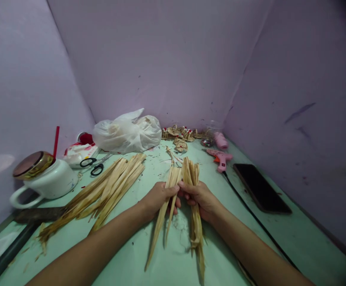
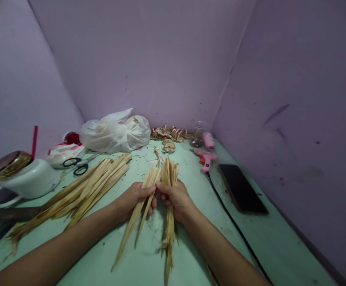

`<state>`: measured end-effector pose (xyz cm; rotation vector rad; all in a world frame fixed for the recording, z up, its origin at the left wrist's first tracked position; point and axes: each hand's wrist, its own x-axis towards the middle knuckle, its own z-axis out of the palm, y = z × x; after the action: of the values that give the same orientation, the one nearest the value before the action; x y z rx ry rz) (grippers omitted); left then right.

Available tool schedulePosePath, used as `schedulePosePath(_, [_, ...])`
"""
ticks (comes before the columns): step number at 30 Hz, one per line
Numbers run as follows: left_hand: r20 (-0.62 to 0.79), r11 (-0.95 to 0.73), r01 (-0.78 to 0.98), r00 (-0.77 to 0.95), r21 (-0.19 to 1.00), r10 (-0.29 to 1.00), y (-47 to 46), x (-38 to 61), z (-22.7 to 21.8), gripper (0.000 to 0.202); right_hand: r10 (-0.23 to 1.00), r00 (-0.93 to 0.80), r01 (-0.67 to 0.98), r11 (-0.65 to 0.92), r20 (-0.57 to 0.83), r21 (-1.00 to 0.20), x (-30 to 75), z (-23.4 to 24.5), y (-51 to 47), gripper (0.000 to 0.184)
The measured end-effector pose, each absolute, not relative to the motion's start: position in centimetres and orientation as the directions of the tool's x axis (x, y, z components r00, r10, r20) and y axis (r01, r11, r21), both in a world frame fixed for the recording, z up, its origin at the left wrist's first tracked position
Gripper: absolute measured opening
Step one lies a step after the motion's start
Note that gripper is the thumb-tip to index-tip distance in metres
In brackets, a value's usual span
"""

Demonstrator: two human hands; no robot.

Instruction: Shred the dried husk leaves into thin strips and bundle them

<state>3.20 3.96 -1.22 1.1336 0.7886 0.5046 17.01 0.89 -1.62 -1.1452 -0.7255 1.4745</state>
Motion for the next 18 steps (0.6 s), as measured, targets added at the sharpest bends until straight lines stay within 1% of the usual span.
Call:
schedulePosePath(3, [-0.278,0.31,0.059,0.62,0.949,0.734,3.95,3.22,-1.27,0.039,0.959,0.065,-0.364,-0.234,-0.275,-0.902,17.02,-1.47,0.94,0.032])
schedulePosePath(6, [-0.239,0.262,0.061,0.64,0.963,0.73,3.95,3.25,-1.43,0.039,0.952,0.085,-0.352,-0.247,-0.293,-0.903,17.05,-1.32,0.94,0.032])
schedulePosePath(9, [-0.256,0.289,0.045,0.607,0.956,0.752,4.05,3.25,-1.55,0.038,0.95,0.095,-0.322,-0.252,-0.296,-0.913,17.17,-1.46,0.97,0.031])
schedulePosePath(14, [-0.302,0.351,0.004,0.518,0.936,0.8,4.25,3.14,-1.36,0.029,0.952,0.146,-0.224,-0.233,-0.269,-0.946,17.27,-1.78,1.03,0.025])
schedulePosePath(18, [-0.304,0.355,-0.016,0.48,0.935,0.823,4.15,3.13,-1.02,0.027,0.947,0.156,-0.244,-0.239,-0.282,-0.94,17.24,-1.56,0.98,0.027])
